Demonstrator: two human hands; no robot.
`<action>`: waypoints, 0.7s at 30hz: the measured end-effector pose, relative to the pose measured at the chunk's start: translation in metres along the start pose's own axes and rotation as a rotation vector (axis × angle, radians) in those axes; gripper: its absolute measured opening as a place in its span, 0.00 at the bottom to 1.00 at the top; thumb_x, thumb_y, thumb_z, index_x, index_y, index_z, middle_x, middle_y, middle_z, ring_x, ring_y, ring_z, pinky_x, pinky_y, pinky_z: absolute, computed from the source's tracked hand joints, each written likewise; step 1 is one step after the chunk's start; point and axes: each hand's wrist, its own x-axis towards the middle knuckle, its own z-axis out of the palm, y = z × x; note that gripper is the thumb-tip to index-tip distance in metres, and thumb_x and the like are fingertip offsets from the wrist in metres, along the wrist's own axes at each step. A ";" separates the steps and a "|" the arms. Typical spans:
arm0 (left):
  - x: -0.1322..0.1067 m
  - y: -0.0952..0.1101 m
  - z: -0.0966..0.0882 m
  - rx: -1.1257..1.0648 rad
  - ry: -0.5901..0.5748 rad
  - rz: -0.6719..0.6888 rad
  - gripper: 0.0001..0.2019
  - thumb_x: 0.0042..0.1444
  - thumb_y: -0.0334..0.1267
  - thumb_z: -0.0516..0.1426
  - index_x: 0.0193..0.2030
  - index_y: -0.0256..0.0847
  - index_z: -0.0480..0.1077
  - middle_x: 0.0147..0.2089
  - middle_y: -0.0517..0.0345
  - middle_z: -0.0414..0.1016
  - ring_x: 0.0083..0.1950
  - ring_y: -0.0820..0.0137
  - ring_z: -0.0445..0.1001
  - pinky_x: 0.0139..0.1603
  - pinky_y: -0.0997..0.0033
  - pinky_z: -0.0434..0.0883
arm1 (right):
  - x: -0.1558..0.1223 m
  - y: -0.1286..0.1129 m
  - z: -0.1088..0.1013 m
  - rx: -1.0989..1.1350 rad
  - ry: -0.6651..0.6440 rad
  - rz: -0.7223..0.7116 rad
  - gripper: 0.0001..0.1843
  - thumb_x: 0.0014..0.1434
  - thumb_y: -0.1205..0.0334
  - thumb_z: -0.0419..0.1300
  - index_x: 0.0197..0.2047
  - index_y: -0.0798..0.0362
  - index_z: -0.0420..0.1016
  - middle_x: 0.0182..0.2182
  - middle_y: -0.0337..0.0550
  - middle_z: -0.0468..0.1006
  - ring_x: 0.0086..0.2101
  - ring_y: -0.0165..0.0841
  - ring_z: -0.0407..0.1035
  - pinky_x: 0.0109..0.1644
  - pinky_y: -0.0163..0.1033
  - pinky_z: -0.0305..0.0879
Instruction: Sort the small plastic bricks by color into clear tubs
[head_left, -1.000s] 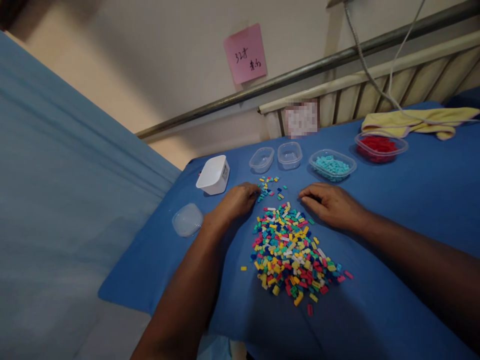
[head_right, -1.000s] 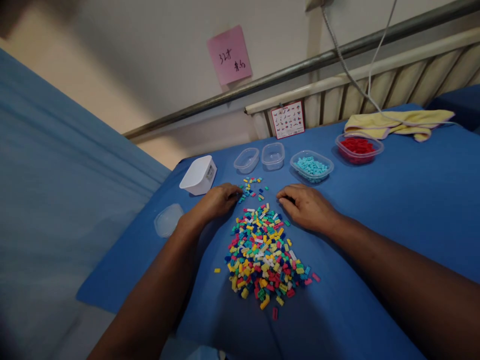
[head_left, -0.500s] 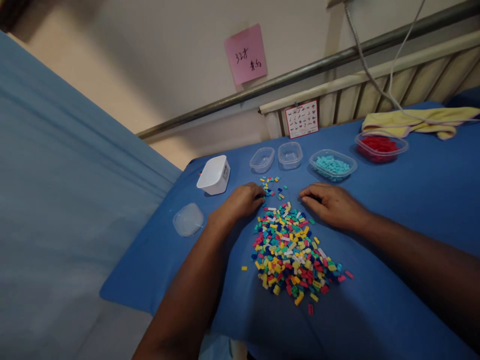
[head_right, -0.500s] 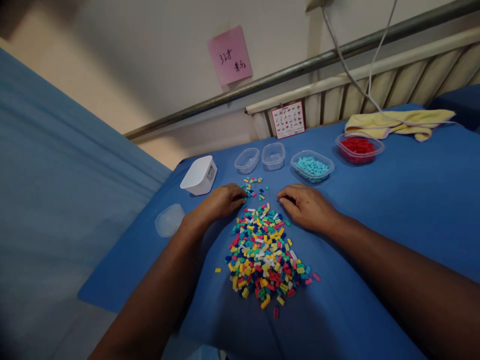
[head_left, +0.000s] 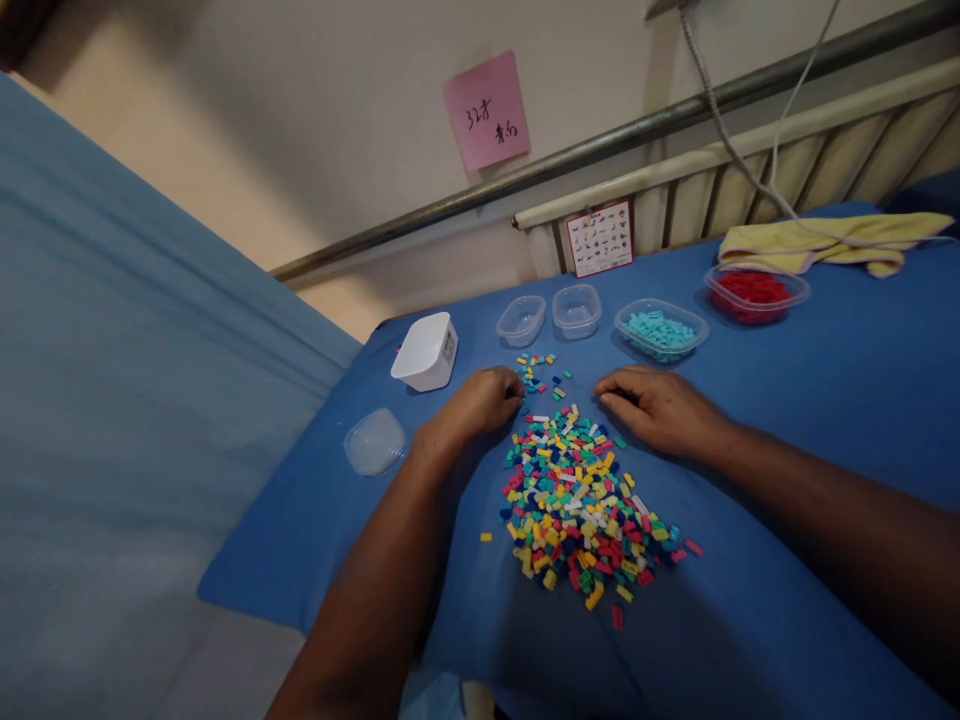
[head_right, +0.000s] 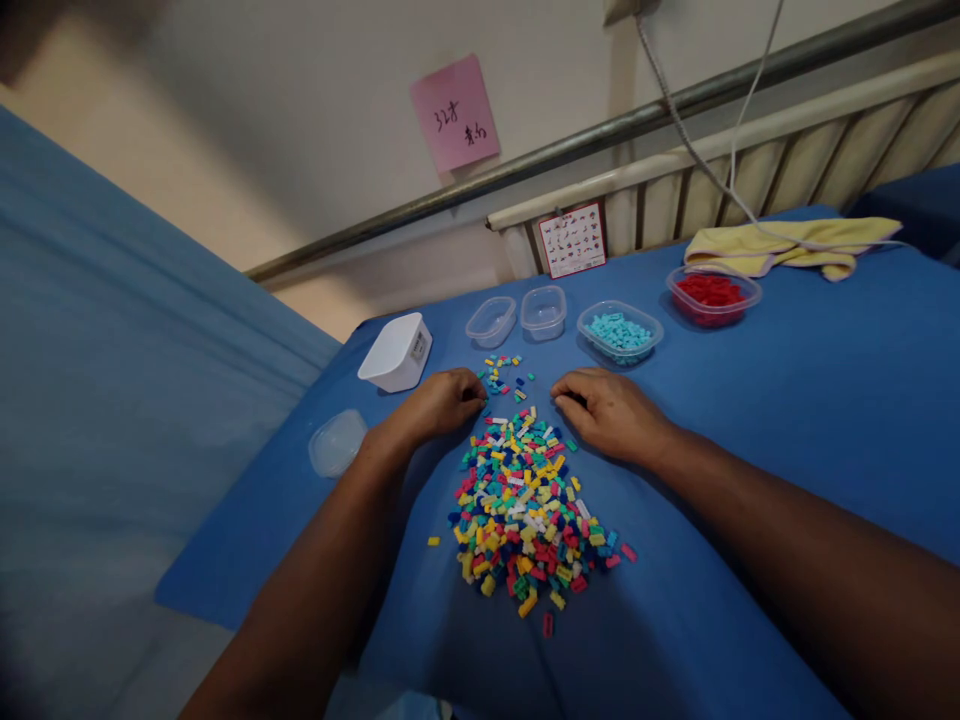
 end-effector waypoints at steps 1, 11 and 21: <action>0.000 -0.001 0.001 -0.005 0.002 -0.005 0.09 0.58 0.32 0.59 0.42 0.40 0.82 0.43 0.51 0.84 0.41 0.62 0.80 0.44 0.66 0.74 | 0.000 0.000 0.000 0.001 0.000 0.003 0.11 0.72 0.60 0.60 0.49 0.48 0.84 0.47 0.47 0.89 0.48 0.45 0.82 0.55 0.51 0.76; -0.002 -0.009 0.003 -0.161 -0.060 -0.033 0.11 0.58 0.36 0.61 0.46 0.40 0.81 0.40 0.56 0.83 0.38 0.65 0.78 0.41 0.67 0.71 | -0.001 0.002 0.001 0.004 -0.001 0.010 0.11 0.72 0.60 0.60 0.49 0.48 0.84 0.46 0.48 0.89 0.47 0.46 0.82 0.53 0.50 0.76; -0.011 -0.016 0.004 -0.217 -0.034 -0.103 0.09 0.58 0.44 0.64 0.39 0.42 0.75 0.34 0.61 0.78 0.34 0.68 0.73 0.35 0.70 0.65 | -0.002 0.001 0.002 0.000 -0.001 0.014 0.11 0.72 0.59 0.60 0.49 0.49 0.84 0.46 0.48 0.89 0.47 0.46 0.83 0.53 0.51 0.76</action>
